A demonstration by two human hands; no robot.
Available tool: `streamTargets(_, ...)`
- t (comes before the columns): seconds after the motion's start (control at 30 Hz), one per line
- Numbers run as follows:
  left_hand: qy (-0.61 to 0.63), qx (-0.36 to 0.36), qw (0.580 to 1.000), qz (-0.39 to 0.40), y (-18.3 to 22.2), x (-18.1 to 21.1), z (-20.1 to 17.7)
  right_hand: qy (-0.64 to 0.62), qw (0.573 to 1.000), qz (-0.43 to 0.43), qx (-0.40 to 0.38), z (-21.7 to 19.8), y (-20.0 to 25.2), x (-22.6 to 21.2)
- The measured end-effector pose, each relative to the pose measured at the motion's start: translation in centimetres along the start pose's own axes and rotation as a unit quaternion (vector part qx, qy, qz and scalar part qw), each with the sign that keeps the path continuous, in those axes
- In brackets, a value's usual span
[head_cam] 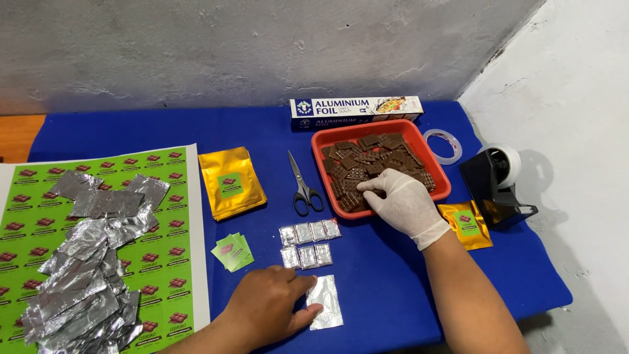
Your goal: The person wraps individual chocolate pieces in aluminum foil, then places the foil-wrapped pieces into a gold pouch. The person folds the pouch to enclose the contents.
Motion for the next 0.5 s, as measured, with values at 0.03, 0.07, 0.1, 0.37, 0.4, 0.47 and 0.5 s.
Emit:
streamTargets(0.03, 0.000, 0.002, 1.000, -0.001, 0.0, 0.0, 0.0, 0.001, 1.000, -0.002, 0.000, -0.2, 0.1, -0.3)
streamTargets(0.07, -0.003, 0.005, 1.000, 0.002, 0.0, 0.1, -0.1, 0.026, 0.999, 0.003, -0.022, 0.2, 0.1, -0.6)
streamTargets(0.1, -0.007, 0.009, 1.000, 0.005, 0.0, 0.2, -0.3, 0.052, 0.998, 0.008, -0.044, 0.5, 0.1, -0.7)
streamTargets(0.37, -0.001, 0.001, 1.000, -0.004, 0.0, -0.1, -0.2, 0.030, 0.996, 0.049, -0.066, -0.4, 0.3, -0.5)
streamTargets(0.4, -0.002, 0.000, 1.000, -0.004, 0.0, -0.1, -0.2, 0.031, 0.994, 0.067, -0.081, -0.5, 0.3, -0.5)
streamTargets(0.47, 0.000, 0.002, 1.000, -0.006, 0.0, -0.2, -0.2, 0.006, 0.994, 0.072, -0.084, -1.1, 0.5, -0.7)
streamTargets(0.5, 0.002, 0.004, 1.000, -0.008, 0.0, -0.2, -0.2, -0.019, 0.993, 0.078, -0.087, -1.4, 0.6, -0.8)
Point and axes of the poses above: each hand's wrist, its own y-axis away from the middle knuckle, its own z-axis out of the palm, x = y × z, the point moved 9 cm from there along -y, towards the middle knuckle, and after that the axes turned 11 degrees about z, right-handed, at the moved point
